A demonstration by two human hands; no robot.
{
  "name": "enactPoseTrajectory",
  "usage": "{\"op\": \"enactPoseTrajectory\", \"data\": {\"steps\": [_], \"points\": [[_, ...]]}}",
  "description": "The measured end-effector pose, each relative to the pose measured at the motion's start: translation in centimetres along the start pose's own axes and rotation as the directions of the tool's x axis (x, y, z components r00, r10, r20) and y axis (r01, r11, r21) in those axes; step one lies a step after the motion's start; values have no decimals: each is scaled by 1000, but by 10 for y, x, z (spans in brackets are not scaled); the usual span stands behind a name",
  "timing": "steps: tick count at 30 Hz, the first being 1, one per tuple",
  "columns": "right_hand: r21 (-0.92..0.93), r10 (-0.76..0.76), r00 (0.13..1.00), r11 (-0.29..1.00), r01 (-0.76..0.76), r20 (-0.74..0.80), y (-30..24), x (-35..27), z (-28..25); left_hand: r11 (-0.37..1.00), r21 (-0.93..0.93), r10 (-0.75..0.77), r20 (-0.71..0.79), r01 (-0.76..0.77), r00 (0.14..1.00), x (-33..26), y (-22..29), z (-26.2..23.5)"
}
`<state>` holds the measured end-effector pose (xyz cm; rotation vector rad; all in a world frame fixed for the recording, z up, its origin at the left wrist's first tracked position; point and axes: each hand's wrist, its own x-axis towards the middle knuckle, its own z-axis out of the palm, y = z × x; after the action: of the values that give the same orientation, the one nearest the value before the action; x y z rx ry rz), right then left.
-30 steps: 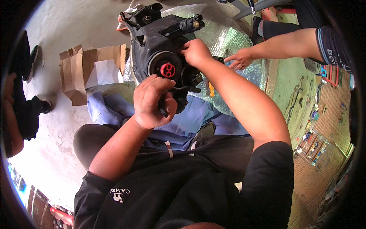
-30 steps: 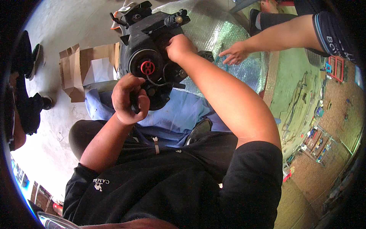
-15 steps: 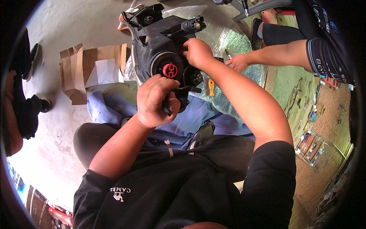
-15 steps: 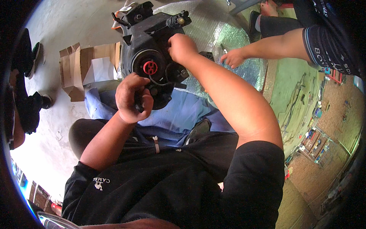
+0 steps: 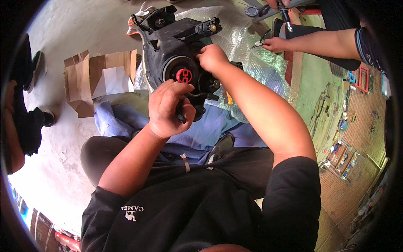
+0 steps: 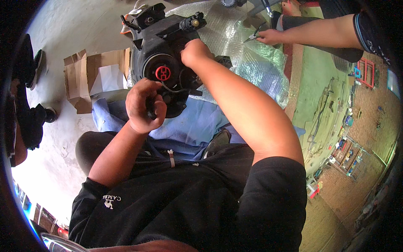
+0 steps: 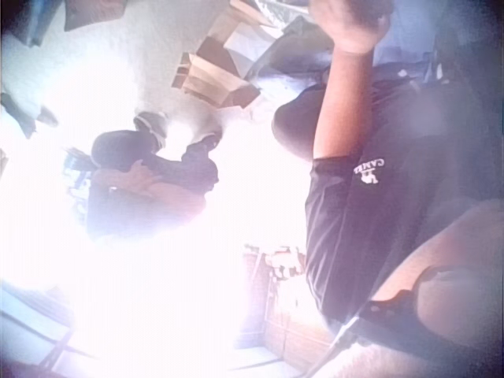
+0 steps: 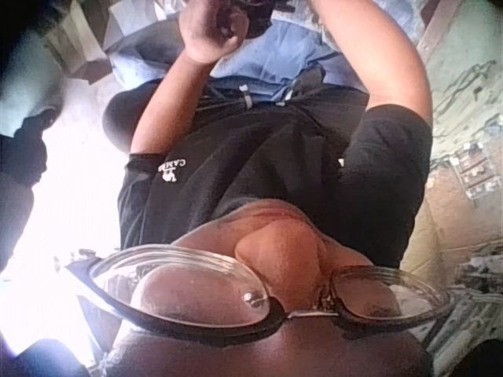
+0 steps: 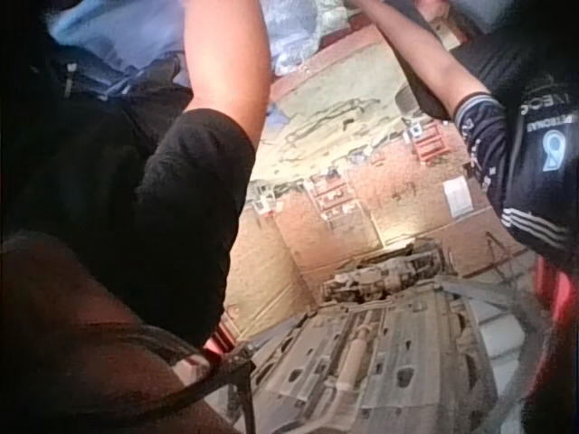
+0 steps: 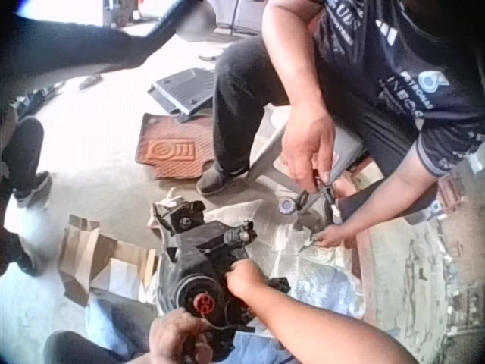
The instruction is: The person sits on the floor and assembles a mechanical part, likely a motorcycle engine component. They insert a red circular piece into a central opening, then use a screwdriver to tighten a bolt on the side. The person continues to adjust and secure various parts of the assembly.
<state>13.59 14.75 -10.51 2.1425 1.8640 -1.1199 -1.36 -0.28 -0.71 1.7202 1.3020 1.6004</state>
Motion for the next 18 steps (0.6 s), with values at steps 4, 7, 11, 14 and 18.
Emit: {"op": "enactPoseTrajectory", "data": {"steps": [4,7,11,14,18], "points": [[-93,-185,982,979,182,-22,4,-12,-10,1000,-15,-20,9,20,1000,-1,0,-2],[-72,-213,975,975,209,-57,6,-19,-20,1000,-1,-11,-1,11,1000,-2,0,-2],[-7,-273,960,962,273,-70,11,-22,-40,1000,4,-21,-8,21,1000,-2,0,-1],[-124,-311,949,945,303,-45,13,-24,-53,1000,-6,-21,-12,21,1000,-4,-1,-1],[-293,-333,942,899,327,30,16,-18,-63,995,-75,-73,-83,67,994,-13,-4,2]]}}
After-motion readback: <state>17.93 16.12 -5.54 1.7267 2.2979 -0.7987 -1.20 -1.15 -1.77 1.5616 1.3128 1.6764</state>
